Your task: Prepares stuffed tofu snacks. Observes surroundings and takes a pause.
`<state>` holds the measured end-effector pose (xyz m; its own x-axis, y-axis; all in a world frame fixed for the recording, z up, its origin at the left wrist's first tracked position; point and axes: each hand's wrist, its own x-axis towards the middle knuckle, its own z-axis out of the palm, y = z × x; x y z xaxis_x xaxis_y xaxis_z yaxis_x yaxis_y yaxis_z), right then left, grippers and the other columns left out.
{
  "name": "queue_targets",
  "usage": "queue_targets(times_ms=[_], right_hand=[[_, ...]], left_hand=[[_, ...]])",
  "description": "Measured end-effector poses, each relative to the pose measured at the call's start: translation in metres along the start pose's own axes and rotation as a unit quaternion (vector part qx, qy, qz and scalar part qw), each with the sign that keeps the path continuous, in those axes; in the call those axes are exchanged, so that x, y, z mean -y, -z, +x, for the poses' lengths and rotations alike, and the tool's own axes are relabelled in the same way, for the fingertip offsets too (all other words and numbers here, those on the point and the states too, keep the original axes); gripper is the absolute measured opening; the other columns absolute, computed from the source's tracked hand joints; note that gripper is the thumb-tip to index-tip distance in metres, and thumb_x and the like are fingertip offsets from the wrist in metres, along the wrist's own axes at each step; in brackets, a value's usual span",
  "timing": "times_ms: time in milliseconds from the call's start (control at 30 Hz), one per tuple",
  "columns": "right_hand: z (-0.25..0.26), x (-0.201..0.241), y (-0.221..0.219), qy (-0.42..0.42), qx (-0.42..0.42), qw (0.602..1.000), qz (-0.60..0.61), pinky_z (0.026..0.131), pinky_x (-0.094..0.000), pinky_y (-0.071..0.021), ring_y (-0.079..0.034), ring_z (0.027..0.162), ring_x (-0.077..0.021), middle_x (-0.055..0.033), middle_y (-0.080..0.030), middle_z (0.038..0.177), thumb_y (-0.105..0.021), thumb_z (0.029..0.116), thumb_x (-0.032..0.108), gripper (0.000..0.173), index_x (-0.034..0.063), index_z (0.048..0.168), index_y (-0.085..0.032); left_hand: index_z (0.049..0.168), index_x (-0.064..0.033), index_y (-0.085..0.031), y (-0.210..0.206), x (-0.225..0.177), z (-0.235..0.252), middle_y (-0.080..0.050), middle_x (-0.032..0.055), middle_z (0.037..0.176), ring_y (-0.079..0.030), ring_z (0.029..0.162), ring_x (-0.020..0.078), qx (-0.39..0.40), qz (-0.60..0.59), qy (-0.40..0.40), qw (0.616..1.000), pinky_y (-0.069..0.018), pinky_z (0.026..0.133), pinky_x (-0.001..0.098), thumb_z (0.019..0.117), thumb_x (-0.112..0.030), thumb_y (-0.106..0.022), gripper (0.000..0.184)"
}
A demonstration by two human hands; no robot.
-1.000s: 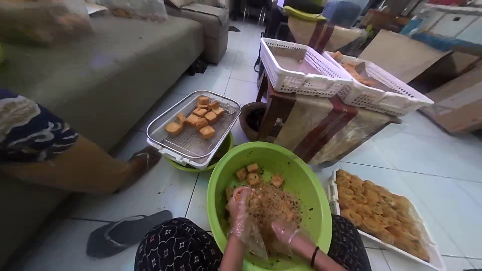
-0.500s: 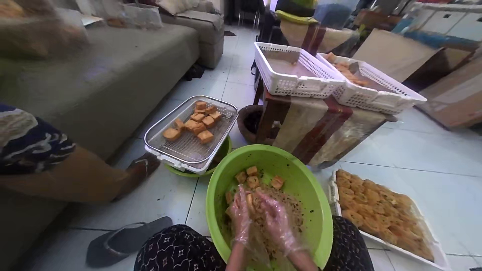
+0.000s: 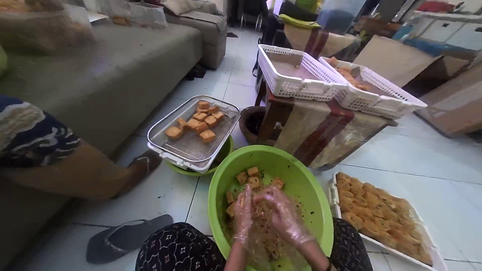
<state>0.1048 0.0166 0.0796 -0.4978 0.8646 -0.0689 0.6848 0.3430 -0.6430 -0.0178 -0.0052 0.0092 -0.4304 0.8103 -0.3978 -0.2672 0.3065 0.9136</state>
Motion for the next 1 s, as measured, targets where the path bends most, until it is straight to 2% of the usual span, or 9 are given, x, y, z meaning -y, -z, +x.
queue_targets(times_ms=[100, 167, 233, 367, 533, 633, 767, 900, 1000], right_hand=[[-0.009, -0.005, 0.005, -0.042, 0.055, 0.992, 0.11, 0.109, -0.0378, -0.0514, -0.059, 0.131, -0.0211, -0.0116, -0.049, 0.154, -0.065, 0.098, 0.02, 0.06, 0.0091, 0.153, -0.045], [-0.012, -0.003, -0.003, -0.098, 0.082, 0.978, 0.164, 0.105, -0.039, -0.0551, -0.061, 0.13, -0.0235, -0.0133, -0.04, 0.161, -0.079, 0.0897, 0.022, 0.087, 0.0089, 0.16, -0.031], [-0.008, -0.006, -0.011, -0.126, 0.059, 0.972, 0.19, 0.101, -0.038, -0.0562, -0.064, 0.125, -0.0229, -0.0141, -0.047, 0.157, -0.08, 0.0859, 0.011, 0.082, 0.0067, 0.157, -0.039], [0.001, -0.007, -0.01, -0.162, 0.0, 0.957, 0.241, 0.095, -0.0341, -0.0579, -0.069, 0.111, -0.021, -0.0167, -0.064, 0.136, -0.074, 0.0882, 0.002, 0.053, 0.0012, 0.14, -0.06], [0.001, -0.009, -0.023, -0.124, -0.127, 0.949, 0.261, 0.102, -0.0322, -0.055, -0.069, 0.114, -0.0186, -0.0166, -0.07, 0.126, -0.062, 0.0959, 0.0, 0.036, -0.004, 0.132, -0.065], [-0.013, 0.004, -0.043, -0.08, -0.173, 0.957, 0.218, 0.109, -0.0342, -0.0499, -0.067, 0.121, -0.0202, -0.0168, -0.07, 0.128, -0.054, 0.0983, -0.003, 0.035, -0.0032, 0.131, -0.067], [-0.016, -0.003, -0.058, -0.071, -0.168, 0.975, 0.124, 0.102, -0.0403, -0.0528, -0.069, 0.11, -0.0242, -0.0135, -0.075, 0.11, -0.065, 0.0933, 0.009, 0.024, 0.0075, 0.112, -0.08], [0.005, -0.017, -0.043, -0.081, -0.11, 0.989, 0.059, 0.094, -0.0428, -0.0528, -0.067, 0.099, -0.0251, -0.0116, -0.072, 0.098, -0.07, 0.0871, 0.017, 0.017, 0.0051, 0.097, -0.077], [0.009, -0.01, -0.022, -0.083, -0.034, 0.994, 0.058, 0.099, -0.0395, -0.0528, -0.065, 0.108, -0.0244, -0.0146, -0.068, 0.112, -0.066, 0.0913, 0.013, 0.021, 0.0038, 0.108, -0.074]], left_hand=[[0.128, 0.0044, -0.063, -0.001, -0.001, 0.0, -0.066, 0.0225, 0.122, -0.063, 0.113, 0.0286, -0.041, -0.022, 0.012, 0.999, -0.0494, 0.1, 0.0482, 0.1058, -0.041, -0.052, 0.051], [0.13, 0.0051, -0.06, -0.008, 0.001, 0.0, -0.066, 0.0229, 0.121, -0.064, 0.11, 0.028, -0.052, -0.04, -0.006, 0.998, -0.0512, 0.098, 0.0472, 0.1062, -0.039, -0.052, 0.051], [0.132, 0.0062, -0.058, -0.01, 0.0, -0.004, -0.065, 0.0229, 0.123, -0.064, 0.112, 0.0269, -0.052, -0.052, -0.034, 0.997, -0.0509, 0.099, 0.0453, 0.109, -0.035, -0.045, 0.049], [0.114, 0.0059, -0.065, -0.01, 0.003, -0.006, -0.067, 0.0143, 0.107, -0.063, 0.101, 0.0162, -0.074, -0.07, -0.144, 0.984, -0.0513, 0.093, 0.0331, 0.1102, -0.023, -0.034, 0.043], [0.12, 0.0058, -0.065, -0.011, 0.009, -0.008, -0.069, 0.0167, 0.113, -0.065, 0.108, 0.0206, -0.074, 0.028, -0.201, 0.976, -0.0521, 0.099, 0.0373, 0.1069, -0.018, -0.044, 0.034], [0.122, 0.0088, -0.062, -0.013, 0.01, -0.007, -0.067, 0.018, 0.115, -0.064, 0.109, 0.0188, -0.062, -0.042, -0.196, 0.978, -0.0512, 0.099, 0.0342, 0.1075, -0.017, -0.041, 0.036], [0.112, 0.0039, -0.065, -0.009, 0.009, -0.003, -0.072, 0.0111, 0.09, -0.071, 0.08, 0.0182, -0.032, -0.097, -0.128, 0.986, -0.061, 0.075, 0.0355, 0.1119, -0.034, -0.026, 0.055], [0.109, 0.003, -0.069, -0.009, 0.01, -0.003, -0.07, 0.0126, 0.094, -0.066, 0.087, 0.0176, 0.004, 0.0, -0.094, 0.996, -0.0554, 0.083, 0.0382, 0.1096, -0.036, -0.04, 0.049], [0.119, 0.005, -0.066, -0.011, 0.007, -0.001, -0.07, 0.0168, 0.103, -0.066, 0.095, 0.0206, 0.018, 0.007, -0.065, 0.998, -0.0542, 0.089, 0.0413, 0.1063, -0.035, -0.052, 0.044]])
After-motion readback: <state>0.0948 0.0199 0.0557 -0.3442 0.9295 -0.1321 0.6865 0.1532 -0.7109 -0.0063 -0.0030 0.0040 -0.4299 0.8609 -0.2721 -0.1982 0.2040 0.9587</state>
